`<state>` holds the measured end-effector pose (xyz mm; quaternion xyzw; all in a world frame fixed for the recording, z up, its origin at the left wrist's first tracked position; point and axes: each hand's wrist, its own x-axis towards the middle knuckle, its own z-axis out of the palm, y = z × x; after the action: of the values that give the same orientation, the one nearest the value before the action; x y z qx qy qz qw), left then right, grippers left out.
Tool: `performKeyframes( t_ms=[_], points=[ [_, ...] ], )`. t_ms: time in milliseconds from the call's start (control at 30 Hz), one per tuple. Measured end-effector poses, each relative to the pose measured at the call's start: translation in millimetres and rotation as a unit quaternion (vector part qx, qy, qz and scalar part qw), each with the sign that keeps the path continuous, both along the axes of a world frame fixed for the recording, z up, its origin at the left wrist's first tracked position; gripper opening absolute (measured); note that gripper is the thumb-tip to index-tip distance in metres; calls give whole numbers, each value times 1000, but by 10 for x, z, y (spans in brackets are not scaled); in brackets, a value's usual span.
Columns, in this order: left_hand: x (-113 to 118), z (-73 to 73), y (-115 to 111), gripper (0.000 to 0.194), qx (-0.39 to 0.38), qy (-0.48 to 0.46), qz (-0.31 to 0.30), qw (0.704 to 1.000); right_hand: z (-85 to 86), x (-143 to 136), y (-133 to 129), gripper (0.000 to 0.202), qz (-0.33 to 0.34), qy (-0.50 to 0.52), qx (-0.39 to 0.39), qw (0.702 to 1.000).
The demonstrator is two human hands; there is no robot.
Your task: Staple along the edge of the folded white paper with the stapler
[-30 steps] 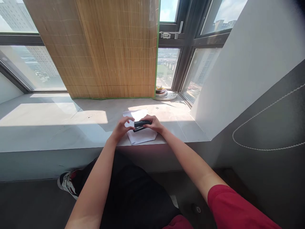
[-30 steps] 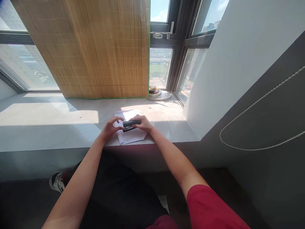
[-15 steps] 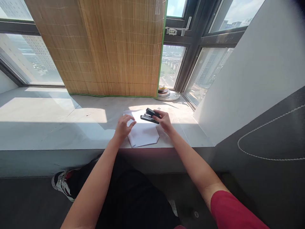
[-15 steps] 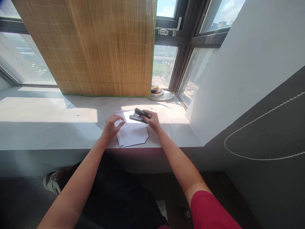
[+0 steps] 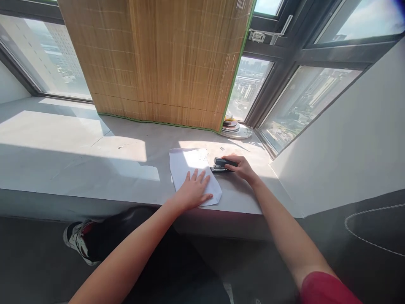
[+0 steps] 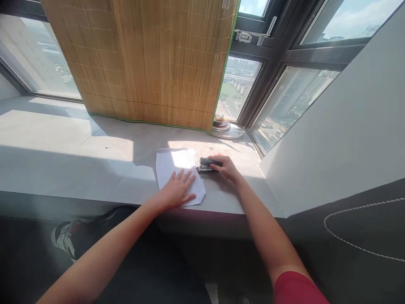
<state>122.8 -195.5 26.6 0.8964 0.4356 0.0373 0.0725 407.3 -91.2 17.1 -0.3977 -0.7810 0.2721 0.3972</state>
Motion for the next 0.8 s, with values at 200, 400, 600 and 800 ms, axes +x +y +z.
performKeyframes(
  t_ms=[200, 400, 600, 800],
  points=[
    [-191, 213, 11, 59, 41, -3, 17, 999, 33, -123, -40, 32, -3, -35, 36, 999],
    [-175, 176, -45, 77, 20, -28, 0, 999, 105, -107, -74, 28, 3, -76, 75, 994],
    [-174, 145, -113, 100, -28, -20, -32, 999, 189, -117, -119, 31, 48, -76, 80, 993],
    [-158, 129, -190, 121, -35, -4, -55, 998, 218, -139, -139, 37, 123, -62, 58, 989]
  ],
)
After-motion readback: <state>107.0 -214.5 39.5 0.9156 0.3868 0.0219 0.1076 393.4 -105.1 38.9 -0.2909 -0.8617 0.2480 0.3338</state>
